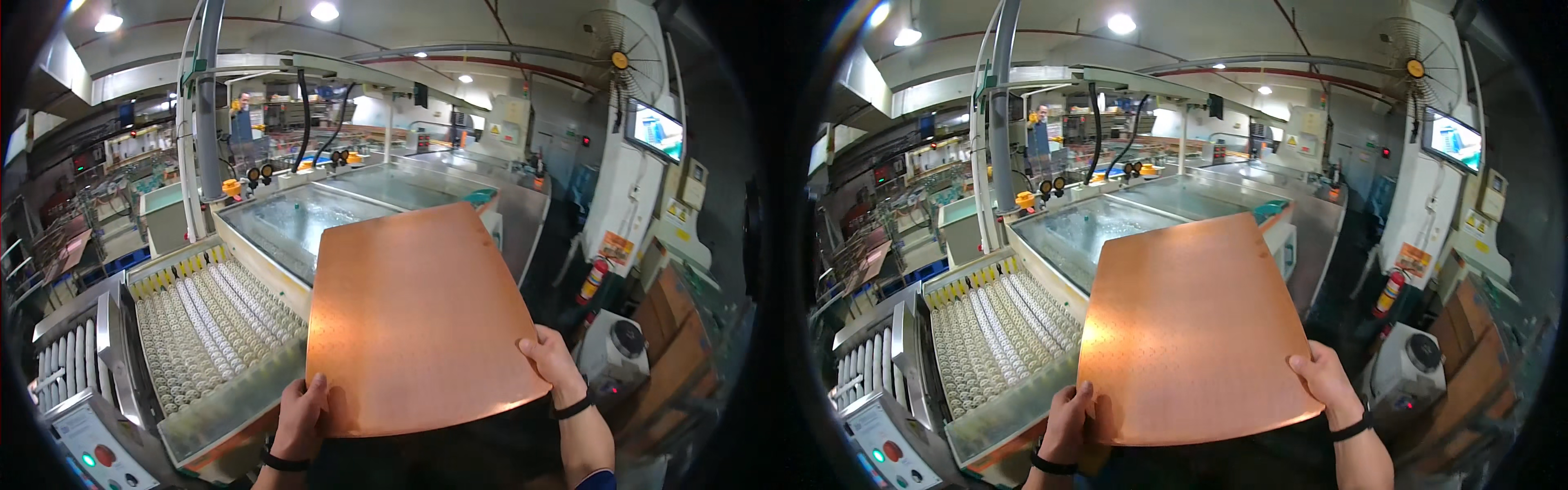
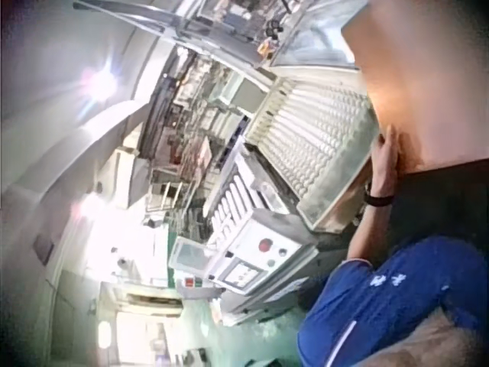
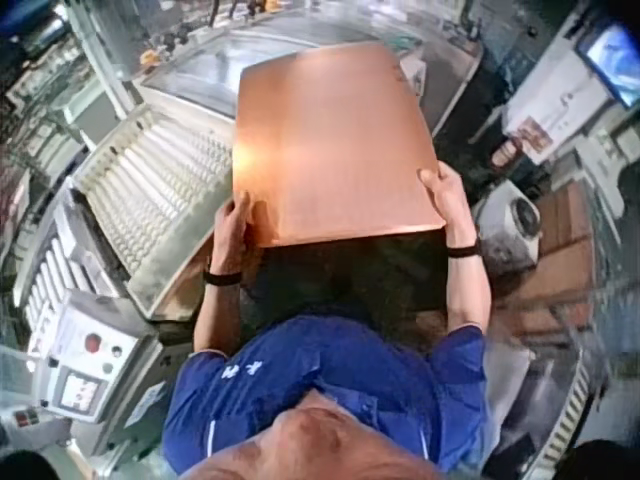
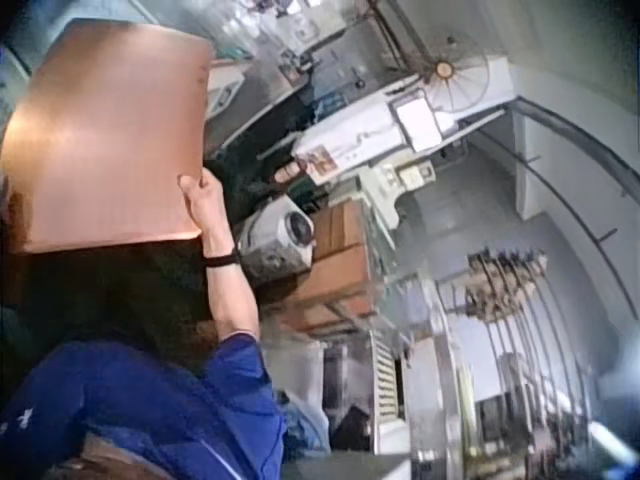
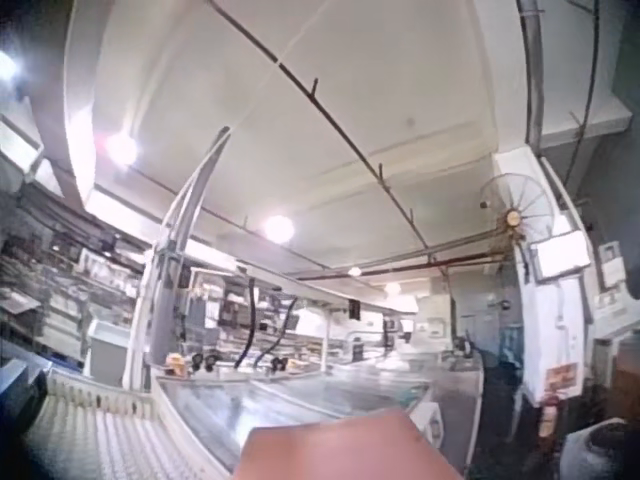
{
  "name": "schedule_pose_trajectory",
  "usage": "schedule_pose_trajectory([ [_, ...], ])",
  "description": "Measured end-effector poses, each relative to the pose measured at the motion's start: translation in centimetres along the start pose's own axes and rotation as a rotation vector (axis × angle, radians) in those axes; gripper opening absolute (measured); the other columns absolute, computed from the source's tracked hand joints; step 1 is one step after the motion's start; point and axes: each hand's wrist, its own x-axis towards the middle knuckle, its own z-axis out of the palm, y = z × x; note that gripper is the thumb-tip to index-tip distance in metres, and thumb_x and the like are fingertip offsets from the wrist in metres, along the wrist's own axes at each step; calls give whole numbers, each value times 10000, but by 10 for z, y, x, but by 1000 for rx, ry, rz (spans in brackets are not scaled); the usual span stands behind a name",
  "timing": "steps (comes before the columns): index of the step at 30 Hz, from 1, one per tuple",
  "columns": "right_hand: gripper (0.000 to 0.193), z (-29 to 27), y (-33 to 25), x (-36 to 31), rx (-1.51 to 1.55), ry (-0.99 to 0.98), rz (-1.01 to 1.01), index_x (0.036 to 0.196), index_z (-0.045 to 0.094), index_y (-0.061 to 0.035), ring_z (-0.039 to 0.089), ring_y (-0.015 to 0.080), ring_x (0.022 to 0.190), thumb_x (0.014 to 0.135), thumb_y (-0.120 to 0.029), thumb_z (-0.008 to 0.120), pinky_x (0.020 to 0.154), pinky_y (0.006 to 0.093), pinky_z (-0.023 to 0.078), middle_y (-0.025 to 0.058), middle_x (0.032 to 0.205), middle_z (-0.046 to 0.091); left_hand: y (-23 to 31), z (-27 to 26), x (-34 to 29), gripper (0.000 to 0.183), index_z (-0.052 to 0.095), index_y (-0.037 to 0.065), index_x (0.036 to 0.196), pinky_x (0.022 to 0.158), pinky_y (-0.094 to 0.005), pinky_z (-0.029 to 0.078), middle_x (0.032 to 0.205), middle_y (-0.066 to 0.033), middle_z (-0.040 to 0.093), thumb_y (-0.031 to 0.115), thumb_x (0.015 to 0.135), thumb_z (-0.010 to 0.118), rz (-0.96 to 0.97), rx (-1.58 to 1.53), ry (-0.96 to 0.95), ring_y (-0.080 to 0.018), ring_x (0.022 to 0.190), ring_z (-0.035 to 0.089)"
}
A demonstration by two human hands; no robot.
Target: The recorder is feeding copper plates into an industrial cleaning or etching machine and adjusting the controls.
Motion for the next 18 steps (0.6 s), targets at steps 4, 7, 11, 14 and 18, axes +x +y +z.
schedule_pose_trajectory([
  [4, 306, -33, 26, 154, -2, -198, 5, 1172, 644, 59, 634, 118, 919, 951, -148, 686, 853, 303, 519, 33, 1054, 687, 2, 60, 66, 277, 619, -12, 907, 566, -279, 421, 739, -9, 571, 253, 987, 621, 25, -42, 132, -99, 632, 533],
  [7, 300, -60, 45, 258, 6, -296, 73, 1172, 651, 54, 633, 114, 906, 948, -141, 688, 849, 301, 519, 28, 1048, 687, 0, 101, 116, 283, 643, -53, 984, 596, -284, 467, 800, -37, 627, 230, 970, 642, 57, -79, 188, -120, 684, 585],
  [11, 387, -75, 85, 370, 21, -388, 66, 1151, 671, 46, 646, 118, 896, 907, -242, 759, 810, 289, 528, 30, 1032, 699, 11, 138, 157, 309, 613, -72, 1147, 767, -319, 554, 1033, -109, 686, 173, 960, 630, -75, 8, 219, -198, 897, 675],
  [14, 310, -84, 108, 432, -17, -520, 233, 1168, 680, 18, 652, 119, 852, 945, -194, 707, 787, 288, 525, 13, 991, 706, 45, 170, 163, 293, 547, -96, 1192, 832, -355, 585, 1074, -143, 680, 64, 954, 604, -161, -106, 199, -247, 931, 701],
  [18, 211, -81, 107, 502, -220, -564, 231, 1057, 721, -45, 578, 86, 744, 975, -229, 661, 681, 260, 471, -33, 859, 666, 40, 198, 189, 257, 551, -94, 1186, 813, -358, 587, 1077, -159, 679, 50, 976, 583, -93, -204, 209, -234, 909, 708],
])
